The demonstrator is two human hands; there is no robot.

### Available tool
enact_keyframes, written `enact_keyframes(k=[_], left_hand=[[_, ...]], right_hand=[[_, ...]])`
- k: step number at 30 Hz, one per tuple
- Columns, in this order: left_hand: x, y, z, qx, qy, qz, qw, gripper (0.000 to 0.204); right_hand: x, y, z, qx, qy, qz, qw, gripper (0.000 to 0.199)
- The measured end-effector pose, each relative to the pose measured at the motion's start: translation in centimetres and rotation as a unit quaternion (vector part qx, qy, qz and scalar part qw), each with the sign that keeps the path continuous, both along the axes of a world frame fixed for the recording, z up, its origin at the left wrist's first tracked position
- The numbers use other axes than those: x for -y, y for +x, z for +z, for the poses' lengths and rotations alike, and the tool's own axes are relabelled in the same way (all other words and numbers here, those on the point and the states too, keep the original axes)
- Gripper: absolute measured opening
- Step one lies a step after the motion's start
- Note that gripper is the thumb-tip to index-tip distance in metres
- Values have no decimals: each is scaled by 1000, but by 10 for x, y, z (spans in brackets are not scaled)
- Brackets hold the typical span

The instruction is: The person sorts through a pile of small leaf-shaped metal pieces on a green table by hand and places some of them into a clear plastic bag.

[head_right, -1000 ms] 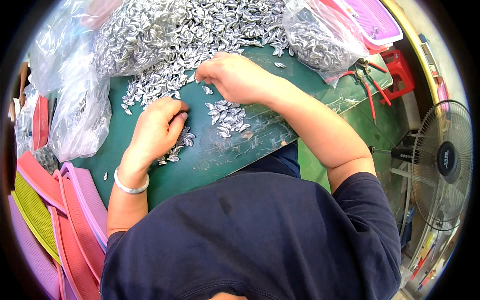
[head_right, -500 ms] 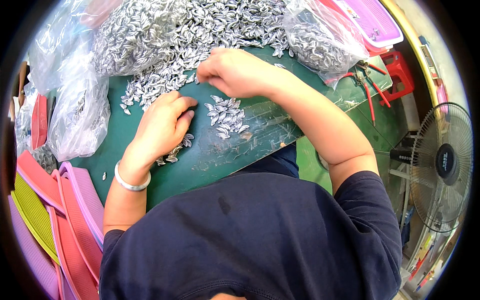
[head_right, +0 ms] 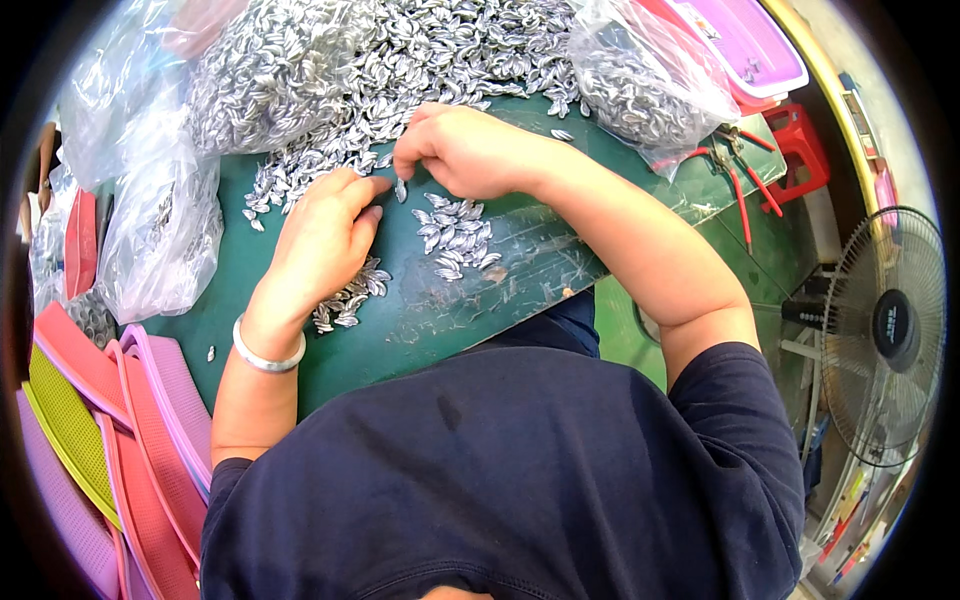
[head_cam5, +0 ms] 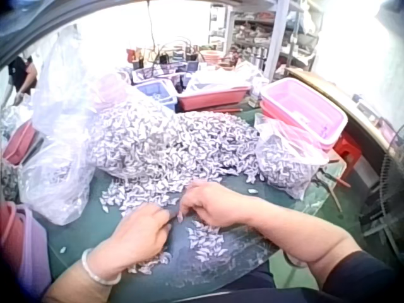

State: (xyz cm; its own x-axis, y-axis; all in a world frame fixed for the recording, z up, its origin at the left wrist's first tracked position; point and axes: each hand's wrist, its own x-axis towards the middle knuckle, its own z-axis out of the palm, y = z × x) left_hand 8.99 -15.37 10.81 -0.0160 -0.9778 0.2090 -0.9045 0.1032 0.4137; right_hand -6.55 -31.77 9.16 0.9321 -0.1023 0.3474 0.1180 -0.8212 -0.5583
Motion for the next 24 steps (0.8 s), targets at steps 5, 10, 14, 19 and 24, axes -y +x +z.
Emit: enact_keyframes(k=[5, 10, 14, 19, 24], left_hand=[[8, 0, -6, 41, -25, -40, 998, 19], [5, 5, -12, 29, -38, -50, 998, 15], [-2, 2, -7, 38, -24, -29, 999, 11], [-12, 4, 0, 19, 27, -16, 999, 14], [-21, 6, 0, -7, 8, -16, 1000, 19]], right_hand=[[-1, 5, 3, -11, -36, -60, 997, 18], [-10, 19, 2, 9, -65, -63, 996, 18], [-12, 24, -2, 1, -69, -60, 996, 19], [-17, 21, 6, -37, -53, -58, 996, 19], [-31, 9, 16, -90, 56, 7, 994, 22]])
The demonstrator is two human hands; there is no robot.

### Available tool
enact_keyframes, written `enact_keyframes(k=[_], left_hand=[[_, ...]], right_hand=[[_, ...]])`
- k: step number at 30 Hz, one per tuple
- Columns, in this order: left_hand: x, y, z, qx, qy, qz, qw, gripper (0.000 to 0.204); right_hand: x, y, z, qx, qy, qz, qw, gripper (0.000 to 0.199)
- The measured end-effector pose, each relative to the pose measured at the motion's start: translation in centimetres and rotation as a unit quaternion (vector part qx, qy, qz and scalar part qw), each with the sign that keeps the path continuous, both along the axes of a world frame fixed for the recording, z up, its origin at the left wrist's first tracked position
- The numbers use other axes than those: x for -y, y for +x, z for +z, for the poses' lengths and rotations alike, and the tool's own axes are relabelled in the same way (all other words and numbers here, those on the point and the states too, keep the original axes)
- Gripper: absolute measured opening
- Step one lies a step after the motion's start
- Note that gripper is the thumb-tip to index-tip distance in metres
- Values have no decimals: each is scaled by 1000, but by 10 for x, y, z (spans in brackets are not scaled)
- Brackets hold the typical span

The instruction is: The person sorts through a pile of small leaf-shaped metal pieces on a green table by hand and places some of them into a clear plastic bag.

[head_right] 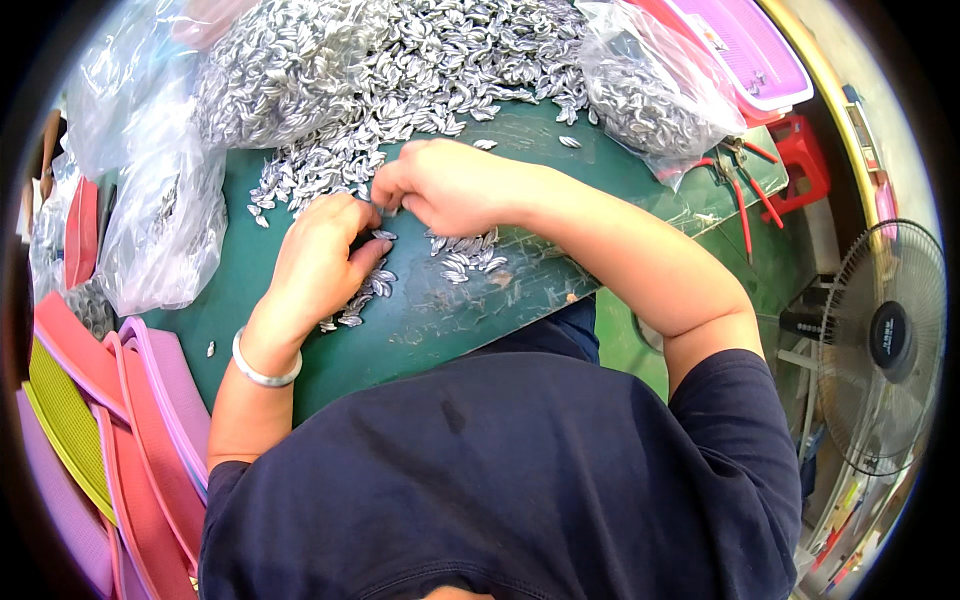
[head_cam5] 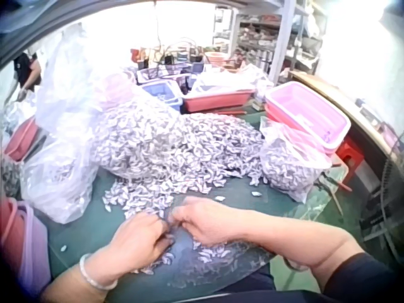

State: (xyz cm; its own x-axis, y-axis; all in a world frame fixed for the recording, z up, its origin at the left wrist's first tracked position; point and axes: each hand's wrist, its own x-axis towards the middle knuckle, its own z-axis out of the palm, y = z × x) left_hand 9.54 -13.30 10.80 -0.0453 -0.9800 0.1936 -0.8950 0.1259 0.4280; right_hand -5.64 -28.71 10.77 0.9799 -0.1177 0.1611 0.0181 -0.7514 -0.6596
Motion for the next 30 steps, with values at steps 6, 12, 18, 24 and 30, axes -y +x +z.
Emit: enact_keyframes(k=[6, 12, 18, 24, 30], left_hand=[[2, -7, -9, -18, -53, -7, 998, 21], [0, -7, -11, -22, -16, -10, 1000, 15], [-6, 0, -11, -32, -8, 0, 999, 12], [-7, 1, -9, -21, 27, -1, 999, 15], [-6, 0, -10, -28, -7, 0, 1000, 14]], right_hand=[[12, 16, -7, 43, -90, -70, 992, 21], [13, 40, -24, 85, -183, -82, 976, 17], [16, 41, -19, 104, -176, -56, 977, 21], [17, 29, -15, 80, -174, -38, 981, 22], [23, 12, -4, 69, -123, -1, 990, 20]])
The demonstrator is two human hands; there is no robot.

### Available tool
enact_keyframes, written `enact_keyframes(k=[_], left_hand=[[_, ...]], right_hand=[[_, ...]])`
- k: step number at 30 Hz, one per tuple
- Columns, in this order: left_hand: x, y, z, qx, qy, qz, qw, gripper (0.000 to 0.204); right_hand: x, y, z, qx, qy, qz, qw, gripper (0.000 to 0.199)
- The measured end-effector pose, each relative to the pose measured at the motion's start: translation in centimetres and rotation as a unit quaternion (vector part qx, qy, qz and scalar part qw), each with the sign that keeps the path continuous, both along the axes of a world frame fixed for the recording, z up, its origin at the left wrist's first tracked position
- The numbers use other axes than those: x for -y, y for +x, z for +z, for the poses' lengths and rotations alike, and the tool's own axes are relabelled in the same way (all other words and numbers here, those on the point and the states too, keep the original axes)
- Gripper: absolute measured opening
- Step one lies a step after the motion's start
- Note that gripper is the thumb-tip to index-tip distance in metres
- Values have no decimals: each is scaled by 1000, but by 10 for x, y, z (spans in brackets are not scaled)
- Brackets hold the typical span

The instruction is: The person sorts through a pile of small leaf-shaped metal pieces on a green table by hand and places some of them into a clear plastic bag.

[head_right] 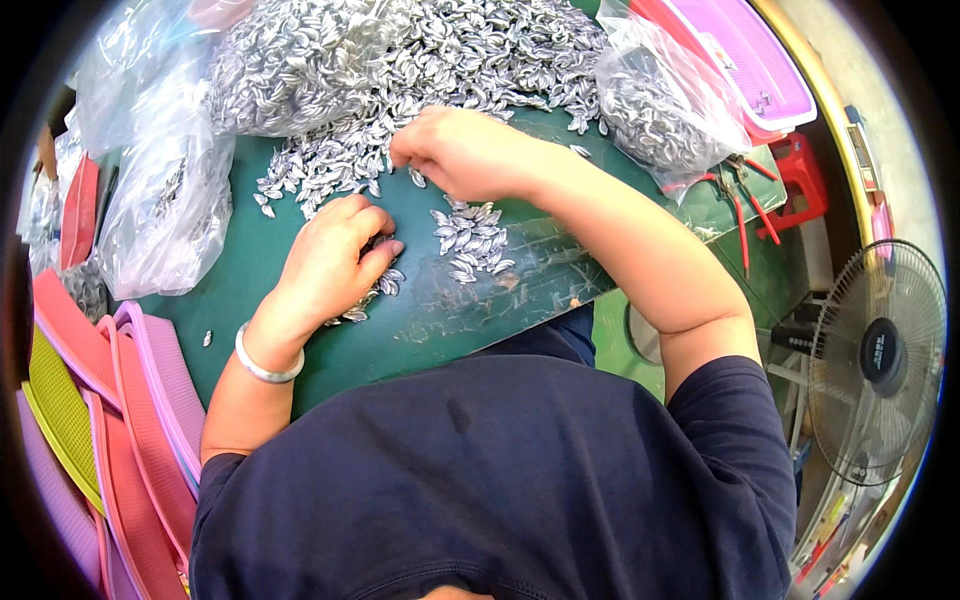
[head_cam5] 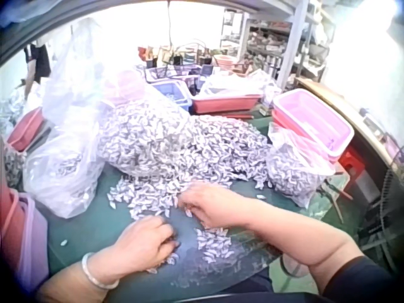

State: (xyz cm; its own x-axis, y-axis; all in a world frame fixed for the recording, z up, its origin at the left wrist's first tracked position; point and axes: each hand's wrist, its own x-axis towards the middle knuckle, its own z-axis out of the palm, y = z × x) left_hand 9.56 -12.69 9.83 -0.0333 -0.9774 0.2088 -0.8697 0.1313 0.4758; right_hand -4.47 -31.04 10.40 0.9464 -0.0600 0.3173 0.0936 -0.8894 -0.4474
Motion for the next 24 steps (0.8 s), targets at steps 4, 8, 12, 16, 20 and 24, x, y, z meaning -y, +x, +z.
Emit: enact_keyframes(k=[4, 8, 12, 16, 20, 24], left_hand=[[0, 0, 2, 4, 0, 1, 1000, 14], [0, -1, 5, 6, 30, 5, 1000, 17], [0, 0, 4, 7, 32, 5, 999, 17], [0, 0, 3, 5, 35, 7, 999, 17], [0, -1, 3, 5, 36, 9, 999, 17], [0, -1, 4, 7, 38, 9, 999, 17]], right_hand=[[5, -5, -1, 0, 6, -30, 1000, 17], [2, -8, -6, -13, 12, -37, 999, 16], [-4, -9, -2, -13, 16, -47, 999, 16], [-14, -11, 2, -51, 25, -69, 996, 18], [-16, -8, -4, -40, 11, -69, 997, 20], [-15, -9, -8, 3, -6, -61, 998, 18]])
